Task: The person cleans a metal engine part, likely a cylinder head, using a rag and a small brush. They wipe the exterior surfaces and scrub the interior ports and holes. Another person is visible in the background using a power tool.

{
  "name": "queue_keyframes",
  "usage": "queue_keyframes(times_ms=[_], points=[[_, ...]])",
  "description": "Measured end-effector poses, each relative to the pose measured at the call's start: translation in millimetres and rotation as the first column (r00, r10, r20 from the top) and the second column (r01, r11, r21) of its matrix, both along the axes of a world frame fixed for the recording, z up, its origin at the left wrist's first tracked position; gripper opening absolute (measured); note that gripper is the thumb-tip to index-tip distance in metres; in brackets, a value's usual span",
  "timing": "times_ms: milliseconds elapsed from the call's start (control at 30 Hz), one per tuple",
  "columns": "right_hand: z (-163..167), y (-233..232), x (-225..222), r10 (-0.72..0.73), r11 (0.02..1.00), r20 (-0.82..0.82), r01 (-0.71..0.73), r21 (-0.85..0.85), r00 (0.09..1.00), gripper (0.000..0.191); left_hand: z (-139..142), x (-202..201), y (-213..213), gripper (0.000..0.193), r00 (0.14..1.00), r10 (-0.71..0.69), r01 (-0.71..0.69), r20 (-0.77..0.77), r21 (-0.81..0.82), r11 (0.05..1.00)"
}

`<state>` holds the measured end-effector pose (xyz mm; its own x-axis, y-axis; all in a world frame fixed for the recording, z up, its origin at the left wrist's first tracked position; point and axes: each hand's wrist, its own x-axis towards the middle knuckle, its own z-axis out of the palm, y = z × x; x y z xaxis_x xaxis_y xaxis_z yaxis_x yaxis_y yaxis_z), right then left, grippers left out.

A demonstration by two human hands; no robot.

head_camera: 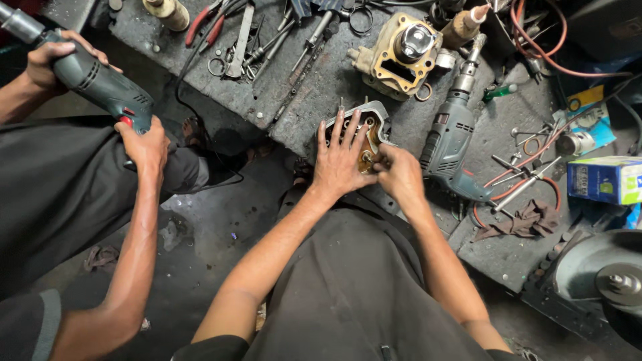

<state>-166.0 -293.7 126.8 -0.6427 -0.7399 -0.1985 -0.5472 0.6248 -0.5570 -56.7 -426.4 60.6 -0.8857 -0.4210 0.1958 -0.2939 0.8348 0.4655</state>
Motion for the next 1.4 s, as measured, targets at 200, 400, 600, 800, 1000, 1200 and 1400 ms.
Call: queue_keyframes(times_ms=[200, 400, 600, 800, 1000, 1200, 1400], points=[[1.3, -1.4, -0.4, -0.028, 0.998, -0.008, 0.029, 0.047, 1.0, 0.019, -2.6, -0.5, -0.5, 0.117, 1.0, -0.012, 0.012, 0.023, 0.012, 1.0], [4.2, -2.6, -0.6, -0.042, 0.998, 0.013, 0.042, 0.052, 0.999, 0.016, -4.6, -1.4, 0.1, 0.116, 1.0, 0.005, -0.005, 0.005, -0.02, 1.0], [4.3, -4.1, -1.7, -0.073, 0.997, 0.107, 0.068, 0.046, 0.992, 0.021, -1.3, -1.3, 0.2, 0.117, 1.0, -0.001, 0.0, 0.007, 0.037, 0.999], [1.2, -2.4, -1.9, -0.029, 0.998, 0.02, 0.028, 0.051, 0.999, 0.015, 1.1, -2.5, -0.9, 0.118, 0.999, 0.001, -0.002, 0.037, 0.039, 0.999], [0.2, -2.9, -0.4, -0.024, 1.0, 0.046, 0.024, 0.014, 0.999, 0.014, 0.0, -0.7, 1.0, 0.112, 1.0, 0.013, -0.013, 0.016, 0.0, 1.0], [3.0, -2.5, -0.2, -0.049, 0.998, 0.022, 0.048, 0.046, 0.999, 0.018, 0.3, -0.5, 1.9, 0.114, 0.999, 0.005, -0.006, 0.043, 0.023, 1.0], [2.0, -2.6, 4.8, -0.048, 0.996, -0.043, 0.051, 0.068, 0.998, 0.015, 0.3, -1.6, 0.8, 0.113, 1.0, 0.008, -0.008, 0.022, -0.002, 1.0]])
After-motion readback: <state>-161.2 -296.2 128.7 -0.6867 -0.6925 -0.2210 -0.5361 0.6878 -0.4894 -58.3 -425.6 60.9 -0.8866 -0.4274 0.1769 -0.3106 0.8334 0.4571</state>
